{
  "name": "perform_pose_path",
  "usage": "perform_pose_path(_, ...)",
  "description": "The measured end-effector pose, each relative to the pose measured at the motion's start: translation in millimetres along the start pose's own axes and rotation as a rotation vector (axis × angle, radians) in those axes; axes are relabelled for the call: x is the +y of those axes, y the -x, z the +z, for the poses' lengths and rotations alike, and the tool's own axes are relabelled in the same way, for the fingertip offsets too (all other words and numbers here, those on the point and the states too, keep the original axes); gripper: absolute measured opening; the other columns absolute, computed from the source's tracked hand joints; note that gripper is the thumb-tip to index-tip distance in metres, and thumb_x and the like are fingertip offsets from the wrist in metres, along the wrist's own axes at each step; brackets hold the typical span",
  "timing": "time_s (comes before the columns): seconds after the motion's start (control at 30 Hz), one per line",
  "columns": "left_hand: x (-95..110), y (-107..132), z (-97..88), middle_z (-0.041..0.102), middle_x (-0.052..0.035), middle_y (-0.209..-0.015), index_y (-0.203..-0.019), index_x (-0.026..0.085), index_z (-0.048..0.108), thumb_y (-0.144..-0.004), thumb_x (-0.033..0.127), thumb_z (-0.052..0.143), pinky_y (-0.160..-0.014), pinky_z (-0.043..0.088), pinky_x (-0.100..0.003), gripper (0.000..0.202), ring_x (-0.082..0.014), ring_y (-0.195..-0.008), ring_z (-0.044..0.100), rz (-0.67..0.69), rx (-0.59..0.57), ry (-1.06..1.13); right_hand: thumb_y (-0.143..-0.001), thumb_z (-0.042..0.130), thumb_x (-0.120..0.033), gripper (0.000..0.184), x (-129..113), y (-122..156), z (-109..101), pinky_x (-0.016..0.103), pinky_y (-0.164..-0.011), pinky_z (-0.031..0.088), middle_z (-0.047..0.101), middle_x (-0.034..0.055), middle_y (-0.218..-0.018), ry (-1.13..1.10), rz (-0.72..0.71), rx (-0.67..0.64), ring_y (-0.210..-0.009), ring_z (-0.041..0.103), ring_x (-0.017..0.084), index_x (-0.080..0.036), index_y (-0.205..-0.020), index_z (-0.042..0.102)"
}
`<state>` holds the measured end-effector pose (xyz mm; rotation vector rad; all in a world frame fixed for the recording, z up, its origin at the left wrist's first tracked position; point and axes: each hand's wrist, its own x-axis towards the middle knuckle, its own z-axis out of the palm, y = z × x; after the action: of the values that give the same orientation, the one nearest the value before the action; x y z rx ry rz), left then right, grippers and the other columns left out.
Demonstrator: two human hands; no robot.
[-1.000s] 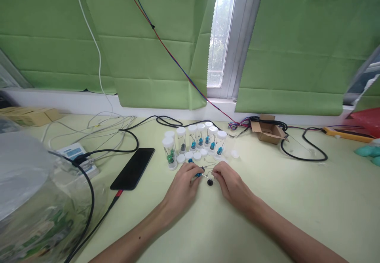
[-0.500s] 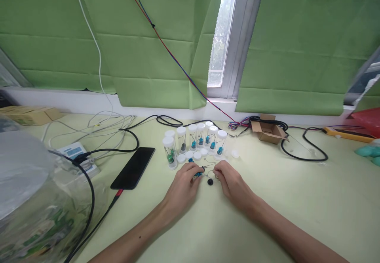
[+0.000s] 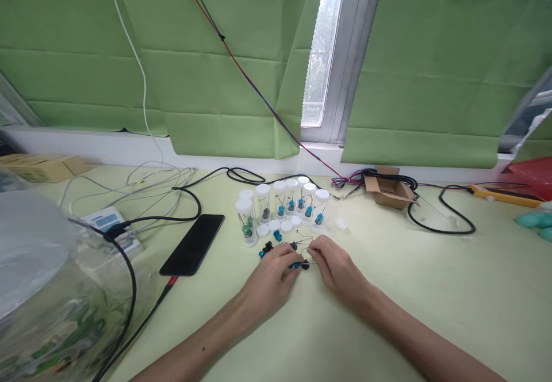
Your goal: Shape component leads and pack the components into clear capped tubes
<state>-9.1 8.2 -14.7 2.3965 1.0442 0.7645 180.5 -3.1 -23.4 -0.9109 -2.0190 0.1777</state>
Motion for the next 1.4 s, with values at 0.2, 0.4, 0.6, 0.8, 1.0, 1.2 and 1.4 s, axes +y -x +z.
perform_pose_path(0.2,5.4,2.6,2.8,0.063,-0.0043,-0.090,-0.097,0.023,0.069,-0.088,0.010,0.050,-0.062,0.044,-0.026,0.024,-0.0194,-0.084,0.061,0.006,-0.042,0.070,-0.098,0.039,-0.011,0.017,-0.9,0.3,2.9,0.029,-0.063,0.047,0.055,0.0041,-0.079,0.015,-0.061,0.018,-0.073,0.053,0.017,-0.020,-0.096,0.053)
perform_pose_path(0.4,12.9,0.9,0.2,0.063,-0.0027,-0.078,-0.098,0.023,0.071,-0.085,0.017,0.056,-0.058,0.041,-0.026,0.021,-0.0170,-0.070,0.055,-0.029,-0.062,0.146,-0.098,0.040,-0.012,0.016,0.1,2.3,3.7,0.029,-0.062,0.048,0.057,0.0049,-0.081,0.000,-0.081,0.049,-0.072,0.055,0.017,-0.021,-0.100,0.055)
perform_pose_path(0.6,16.8,-1.2,0.1,0.061,-0.0002,-0.074,-0.089,0.021,0.072,-0.082,0.015,0.056,-0.054,0.034,-0.024,0.019,-0.0123,-0.060,0.045,-0.060,-0.087,0.257,-0.098,0.041,-0.011,0.016,0.8,3.4,4.7,0.029,-0.061,0.046,0.054,0.0041,-0.080,-0.014,-0.087,0.058,-0.071,0.054,0.017,-0.021,-0.102,0.054)
perform_pose_path(0.8,15.7,-0.9,0.4,0.059,-0.0010,-0.076,-0.092,0.019,0.072,-0.081,0.020,0.059,-0.053,0.034,-0.023,0.018,-0.0113,-0.060,0.042,-0.146,-0.106,0.411,-0.098,0.037,-0.012,0.021,-1.3,3.6,4.3,0.029,-0.061,0.048,0.055,0.0052,-0.082,-0.017,-0.096,0.042,-0.071,0.054,0.017,-0.020,-0.108,0.053)
perform_pose_path(1.0,15.5,-1.3,-0.1,0.050,0.0020,-0.069,-0.092,0.020,0.074,-0.079,0.023,0.061,-0.050,0.029,-0.023,0.018,-0.0100,-0.056,0.035,-0.209,-0.120,0.518,-0.097,0.039,-0.010,0.026,-5.1,1.9,1.0,0.032,-0.067,0.053,0.057,0.0081,-0.092,-0.037,-0.105,0.016,-0.080,0.057,0.019,-0.021,-0.119,0.048)
perform_pose_path(1.2,11.4,-2.8,1.3,0.051,0.0021,-0.065,-0.090,0.019,0.073,-0.081,0.028,0.062,-0.049,0.028,-0.024,0.017,-0.0101,-0.054,0.034,-0.268,-0.070,0.517,-0.094,0.046,-0.009,0.036,-4.0,2.4,-2.5,0.040,-0.081,0.053,0.054,0.0136,-0.115,-0.048,-0.077,0.133,-0.101,0.056,0.024,-0.022,-0.127,0.043)
perform_pose_path(1.4,4.8,-7.0,-5.7,0.063,-0.0023,-0.073,-0.091,0.019,0.073,-0.080,0.031,0.065,-0.054,0.037,-0.025,0.017,-0.0131,-0.060,0.046,-0.240,0.125,0.387,-0.093,0.049,-0.009,0.035,-2.8,1.5,-2.2,0.046,-0.087,0.051,0.054,0.0140,-0.114,0.036,-0.028,0.267,-0.108,0.054,0.027,-0.022,-0.125,0.046)
